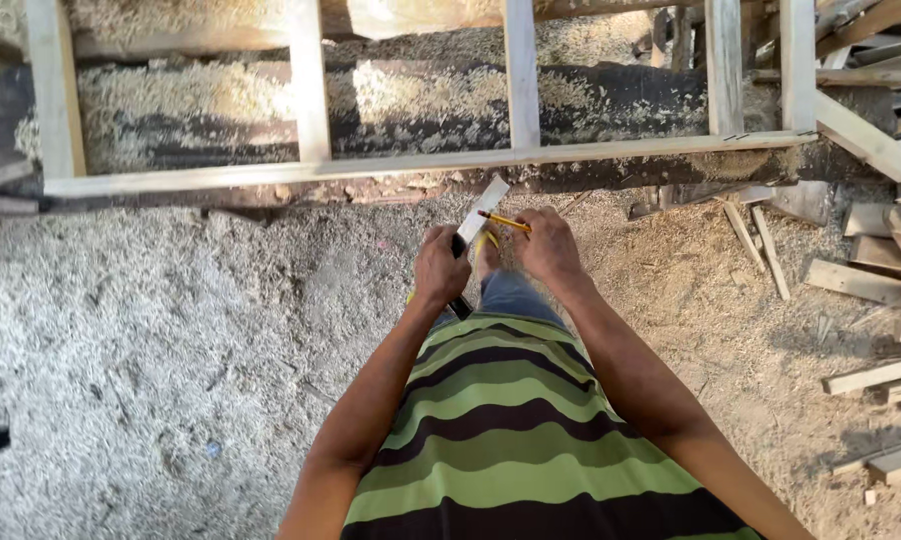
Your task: The person marks a wooden frame member with a pencil using an L-square, retrieves nails and a hammer from a toolbox, and nails thin wood strips onto a rectangular frame laid on the ground, repositioning and marking additional pieces as they work.
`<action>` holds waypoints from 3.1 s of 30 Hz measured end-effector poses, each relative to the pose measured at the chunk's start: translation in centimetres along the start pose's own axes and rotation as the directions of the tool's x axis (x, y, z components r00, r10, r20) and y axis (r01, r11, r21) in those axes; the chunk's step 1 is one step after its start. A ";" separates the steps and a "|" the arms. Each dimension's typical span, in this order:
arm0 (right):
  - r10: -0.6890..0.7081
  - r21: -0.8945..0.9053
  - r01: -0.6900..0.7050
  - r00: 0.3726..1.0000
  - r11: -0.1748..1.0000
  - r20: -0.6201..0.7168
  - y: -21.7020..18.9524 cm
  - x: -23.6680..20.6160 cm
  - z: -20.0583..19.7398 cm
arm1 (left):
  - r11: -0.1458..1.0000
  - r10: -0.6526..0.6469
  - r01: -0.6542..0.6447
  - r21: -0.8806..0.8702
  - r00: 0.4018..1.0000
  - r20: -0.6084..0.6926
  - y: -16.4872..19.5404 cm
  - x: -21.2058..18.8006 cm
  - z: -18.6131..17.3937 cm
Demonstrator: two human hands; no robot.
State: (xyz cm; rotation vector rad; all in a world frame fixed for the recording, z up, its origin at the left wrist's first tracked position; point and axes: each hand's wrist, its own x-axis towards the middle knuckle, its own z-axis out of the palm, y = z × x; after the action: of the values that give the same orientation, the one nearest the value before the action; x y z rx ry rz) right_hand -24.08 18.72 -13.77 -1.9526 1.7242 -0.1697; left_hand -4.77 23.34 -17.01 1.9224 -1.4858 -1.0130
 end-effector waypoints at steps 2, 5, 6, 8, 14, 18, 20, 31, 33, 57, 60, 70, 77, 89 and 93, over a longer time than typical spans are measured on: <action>0.021 -0.005 -0.021 0.999 1.000 0.030 0.6 1.9 -0.3 | 0.997 0.065 -0.064 -0.034 0.998 0.026 0.7 2.4 0.4; 0.021 0.015 -0.022 0.997 1.000 0.069 1.0 5.1 -0.9 | 0.998 0.060 -0.059 -0.026 0.996 0.065 1.6 6.2 0.9; 0.024 0.034 -0.027 0.997 0.999 0.078 1.1 6.1 -1.0 | 0.999 0.043 -0.042 -0.015 0.996 0.076 2.1 7.6 1.0; -0.049 0.095 0.048 0.999 0.994 0.008 1.0 8.1 -1.6 | 0.998 -0.040 0.044 -0.046 0.995 0.087 3.0 9.6 0.8; -0.315 0.287 0.330 0.944 0.899 -0.096 -3.2 14.1 -2.1 | 0.965 -0.166 0.150 -0.215 0.984 -0.062 2.8 12.6 -2.8; -0.436 0.328 0.409 0.900 0.852 0.010 -9.5 17.7 -0.7 | 0.893 -0.359 0.296 -0.339 0.923 -0.140 -0.5 12.2 -7.2; -0.476 0.337 0.427 0.877 0.839 0.075 -12.9 18.7 0.9 | 0.886 -0.374 0.280 -0.369 0.903 -0.212 -3.1 11.4 -9.8; -0.529 0.322 0.444 0.808 0.836 0.261 -36.1 17.4 14.2 | 0.894 -0.425 0.342 -0.288 0.850 -0.311 -21.1 7.9 -32.3; -0.488 0.292 0.415 0.837 0.862 0.248 -40.5 16.3 16.5 | 0.915 -0.391 0.317 -0.250 0.849 -0.354 -24.1 8.3 -37.4; -0.313 0.670 0.078 0.919 0.738 0.239 -68.0 24.5 29.1 | 0.978 -0.176 0.176 0.116 0.984 -0.008 -38.1 15.9 -69.8; -0.217 0.785 0.024 0.966 0.619 0.142 -70.5 25.7 32.5 | 0.960 -0.171 0.143 0.240 0.980 0.099 -43.4 19.7 -69.2; 0.199 0.831 -0.122 0.980 0.543 0.014 -74.8 22.4 40.1 | 0.862 0.230 -0.409 0.300 0.843 0.486 -55.0 24.8 -68.5; 0.083 0.722 0.090 0.976 0.686 -0.201 -76.9 20.6 40.1 | 0.797 0.372 -0.524 0.300 0.817 0.440 -54.9 23.8 -67.9; 0.008 0.722 0.230 0.951 0.652 -0.310 -76.8 19.2 40.3 | 0.819 0.215 -0.410 0.400 0.867 0.449 -52.8 22.8 -68.0; -0.196 0.470 0.407 0.879 0.783 -0.434 -77.0 19.2 39.9 | 0.809 0.233 -0.443 0.386 0.845 0.481 -53.2 23.2 -67.4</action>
State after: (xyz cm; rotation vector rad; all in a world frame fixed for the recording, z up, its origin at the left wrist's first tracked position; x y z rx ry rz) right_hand 64.63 16.22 -17.22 -1.7998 1.3215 -1.0924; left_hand 83.21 12.39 -23.27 1.6873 -2.4382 -0.9732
